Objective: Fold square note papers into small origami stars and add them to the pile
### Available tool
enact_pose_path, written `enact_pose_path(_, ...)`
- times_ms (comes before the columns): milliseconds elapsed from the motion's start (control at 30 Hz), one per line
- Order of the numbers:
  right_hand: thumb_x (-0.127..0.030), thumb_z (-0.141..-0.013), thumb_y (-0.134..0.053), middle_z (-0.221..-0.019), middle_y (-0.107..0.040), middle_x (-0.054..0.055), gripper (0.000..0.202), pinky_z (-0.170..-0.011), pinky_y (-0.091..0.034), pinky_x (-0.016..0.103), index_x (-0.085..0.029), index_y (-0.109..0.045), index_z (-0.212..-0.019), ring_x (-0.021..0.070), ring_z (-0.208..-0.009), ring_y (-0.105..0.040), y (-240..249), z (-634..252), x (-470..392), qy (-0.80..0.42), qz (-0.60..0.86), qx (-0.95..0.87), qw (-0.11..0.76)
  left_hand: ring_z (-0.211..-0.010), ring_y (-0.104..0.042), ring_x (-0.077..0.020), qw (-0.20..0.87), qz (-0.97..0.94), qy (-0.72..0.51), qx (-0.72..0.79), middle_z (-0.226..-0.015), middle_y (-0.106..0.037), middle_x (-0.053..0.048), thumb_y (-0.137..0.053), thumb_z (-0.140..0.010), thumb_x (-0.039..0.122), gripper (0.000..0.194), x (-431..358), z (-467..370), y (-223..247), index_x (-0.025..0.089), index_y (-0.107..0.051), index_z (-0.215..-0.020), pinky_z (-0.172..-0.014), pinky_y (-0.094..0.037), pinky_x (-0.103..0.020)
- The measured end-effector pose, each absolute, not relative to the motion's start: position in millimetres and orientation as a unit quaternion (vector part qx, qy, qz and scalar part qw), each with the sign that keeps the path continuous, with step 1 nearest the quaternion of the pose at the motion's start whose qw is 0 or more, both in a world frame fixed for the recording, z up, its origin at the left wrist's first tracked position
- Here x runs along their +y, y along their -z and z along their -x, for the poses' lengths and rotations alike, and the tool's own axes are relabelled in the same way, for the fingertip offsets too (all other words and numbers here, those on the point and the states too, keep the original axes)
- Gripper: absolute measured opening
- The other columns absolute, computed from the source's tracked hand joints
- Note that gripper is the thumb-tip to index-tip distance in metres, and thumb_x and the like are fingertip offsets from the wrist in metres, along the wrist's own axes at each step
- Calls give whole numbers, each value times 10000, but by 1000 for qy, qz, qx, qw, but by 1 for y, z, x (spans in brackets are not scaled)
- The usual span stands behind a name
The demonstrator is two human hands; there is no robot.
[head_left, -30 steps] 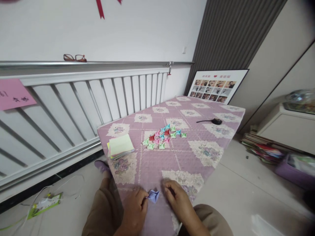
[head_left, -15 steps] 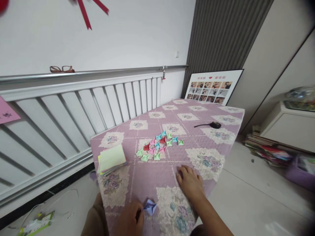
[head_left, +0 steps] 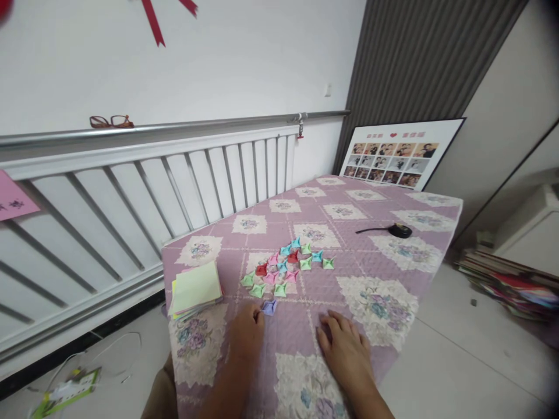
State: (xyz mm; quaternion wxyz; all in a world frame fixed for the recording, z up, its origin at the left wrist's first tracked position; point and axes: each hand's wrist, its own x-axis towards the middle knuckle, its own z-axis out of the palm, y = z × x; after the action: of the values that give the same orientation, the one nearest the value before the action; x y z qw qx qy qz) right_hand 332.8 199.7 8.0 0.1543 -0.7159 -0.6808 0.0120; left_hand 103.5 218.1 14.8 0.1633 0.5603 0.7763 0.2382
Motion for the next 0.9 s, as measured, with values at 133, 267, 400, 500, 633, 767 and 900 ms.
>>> enact_pose_path(133, -396, -883, -391, -1298, -534, 41, 324, -938, -336, 434, -281, -598, -1104, 239, -1186, -466, -6, -334, 201, -19, 717, -679, 156, -744, -574, -139, 157, -561, -249, 774, -804, -651, 19, -543, -862, 245, 88, 224, -104, -9, 226, -615, -815, -646, -319, -239)
enact_pose_path(267, -402, -880, -390, -1298, -536, 39, 326, -939, -342, 434, -284, -605, -1095, 241, -1189, -465, -5, -334, 202, -22, 716, -680, 160, -761, -581, -135, 153, -551, -251, 781, -816, -655, 28, -547, -860, 238, 71, 225, -103, -8, 234, -616, -843, -660, -324, -236)
enact_pose_path(400, -412, -877, -387, -1298, -537, 38, 333, -943, -341, 447, -288, -609, -1093, 244, -1188, -468, -5, -335, 202, -25, 717, -679, 158, -757, -584, -137, 152, -552, -242, 783, -819, -658, 29, -539, -863, 252, 79, 225, -104, -11, 239, -614, -844, -649, -322, -237)
enact_pose_path(500, -413, -876, -384, -1295, -537, 40, 345, -945, -343, 445, -284, -606, -1107, 243, -1196, -462, -5, -335, 202, -25, 718, -678, 156, -779, -589, -138, 163, -552, -244, 780, -844, -664, 30, -541, -855, 231, 84, 225, -104, -14, 242, -623, -872, -657, -331, -232)
enact_pose_path(633, -405, -880, -374, -1296, -539, 41, 349, -944, -341, 433, -280, -605, -1110, 238, -1198, -459, -6, -335, 202, -25, 717, -679, 155, -808, -600, -139, 186, -541, -260, 778, -883, -673, 24, -554, -842, 209, 144, 224, -105, -17, 246, -627, -960, -687, -356, -227)
enact_pose_path(767, -403, -878, -374, -1309, -534, 42, 352, -942, -341, 433, -277, -604, -1113, 241, -1192, -464, -8, -335, 201, -29, 719, -679, 149, -842, -607, -144, 187, -531, -264, 783, -934, -674, 15, -547, -837, 172, 238, 223, -106, -19, 257, -601, -1052, -719, -371, -232)
enact_pose_path(900, -410, -876, -373, -1314, -533, 42, 358, -951, -339, 440, -279, -603, -1117, 242, -1190, -469, -9, -334, 202, -31, 721, -677, 144, -851, -608, -160, 181, -523, -254, 793, -932, -670, -1, -543, -835, 167, 233, 224, -106, -18, 244, -587, -1051, -718, -374, -247)
